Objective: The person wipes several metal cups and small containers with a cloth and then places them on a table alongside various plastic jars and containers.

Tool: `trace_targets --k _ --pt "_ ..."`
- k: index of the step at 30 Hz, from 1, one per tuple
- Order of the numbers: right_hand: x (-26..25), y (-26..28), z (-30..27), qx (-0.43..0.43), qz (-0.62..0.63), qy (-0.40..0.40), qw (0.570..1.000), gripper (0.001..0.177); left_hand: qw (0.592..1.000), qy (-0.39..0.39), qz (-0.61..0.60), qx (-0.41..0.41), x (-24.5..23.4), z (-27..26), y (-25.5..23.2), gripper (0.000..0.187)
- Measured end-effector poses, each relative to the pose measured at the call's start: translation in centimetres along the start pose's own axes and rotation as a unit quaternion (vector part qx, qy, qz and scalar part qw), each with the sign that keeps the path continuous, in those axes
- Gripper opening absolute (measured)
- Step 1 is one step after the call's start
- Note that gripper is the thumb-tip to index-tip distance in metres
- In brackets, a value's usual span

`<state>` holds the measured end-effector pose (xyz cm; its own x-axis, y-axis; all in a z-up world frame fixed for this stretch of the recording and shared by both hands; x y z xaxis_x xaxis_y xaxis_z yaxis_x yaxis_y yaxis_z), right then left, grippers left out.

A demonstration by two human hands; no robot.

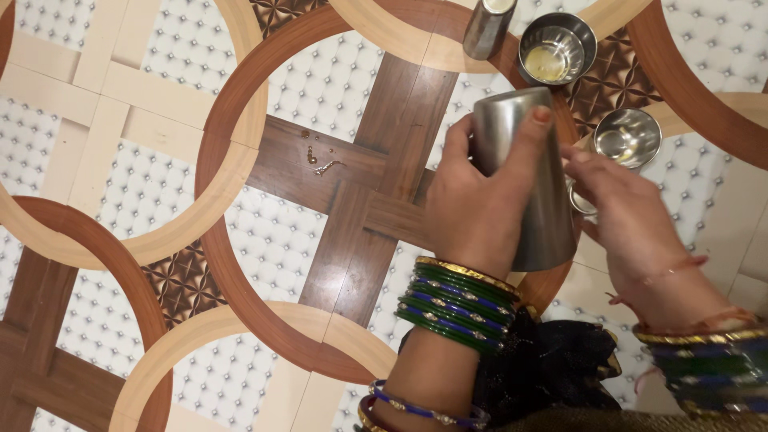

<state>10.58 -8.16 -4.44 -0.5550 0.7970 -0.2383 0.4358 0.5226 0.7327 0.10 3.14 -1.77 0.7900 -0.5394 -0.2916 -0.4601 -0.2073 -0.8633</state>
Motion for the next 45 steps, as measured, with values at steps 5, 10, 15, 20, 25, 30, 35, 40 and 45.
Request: trace_targets --k 5,10,15,20,25,30,35,40,45 --pt "-1.2 1.0 -1.9 -0.054 0.066 0.037 0.996 0.042 0.999 -0.003 -0.041 0.031 0.6 -0.6 -0.8 0.082" --pt "-2.1 1.0 -3.3 -0.206 -0.013 0.087 0.975 0.053 0.997 0.013 -0.041 0.060 1.3 -1.3 -1.9 0.077" --pt "-3.2 1.7 -4.8 -0.282 -0.064 0.086 0.953 0.075 0.989 0.044 -0.092 0.109 2.0 -3.0 -3.9 0.072" --pt "-5.3 3.7 -6.5 -0.298 -0.055 0.051 0.952 0.074 0.984 0.052 -0.045 0.165 2.2 -4.3 -7.1 0.072" --pt "-7.4 5.9 -8.2 -0.319 -0.042 0.021 0.947 0.070 0.975 0.087 -0.097 0.181 2.8 -5.9 -10.5 0.070" --pt "-9.5 8.5 -9.8 -0.320 -0.028 -0.018 0.947 0.070 0.970 0.107 -0.092 0.196 3.5 -7.1 -14.2 0.072" --pt "-12.0 10.7 -11.5 -0.315 -0.004 -0.049 0.948 0.066 0.963 0.140 -0.097 0.207 4.4 -8.8 -17.9 0.067" --pt "-14.8 12.5 -13.0 -0.311 0.002 -0.091 0.946 0.067 0.954 0.175 -0.112 0.218 6.1 -10.7 -21.1 0.068" --pt "-17.8 13.4 -15.3 -0.326 0.014 -0.116 0.938 0.066 0.941 0.206 -0.108 0.246 7.9 -13.1 -23.4 0.068"
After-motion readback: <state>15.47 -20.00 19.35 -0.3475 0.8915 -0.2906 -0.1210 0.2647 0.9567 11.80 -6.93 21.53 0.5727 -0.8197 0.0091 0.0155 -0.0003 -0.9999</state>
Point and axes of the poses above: each hand's wrist, its own z-axis towards the middle knuckle, its own x-axis out of the palm, y = z × x, the point moved 2 cm from there along z, towards the middle knuckle, and after that the axes turned 3 degrees about z, right-handed, at the moved point
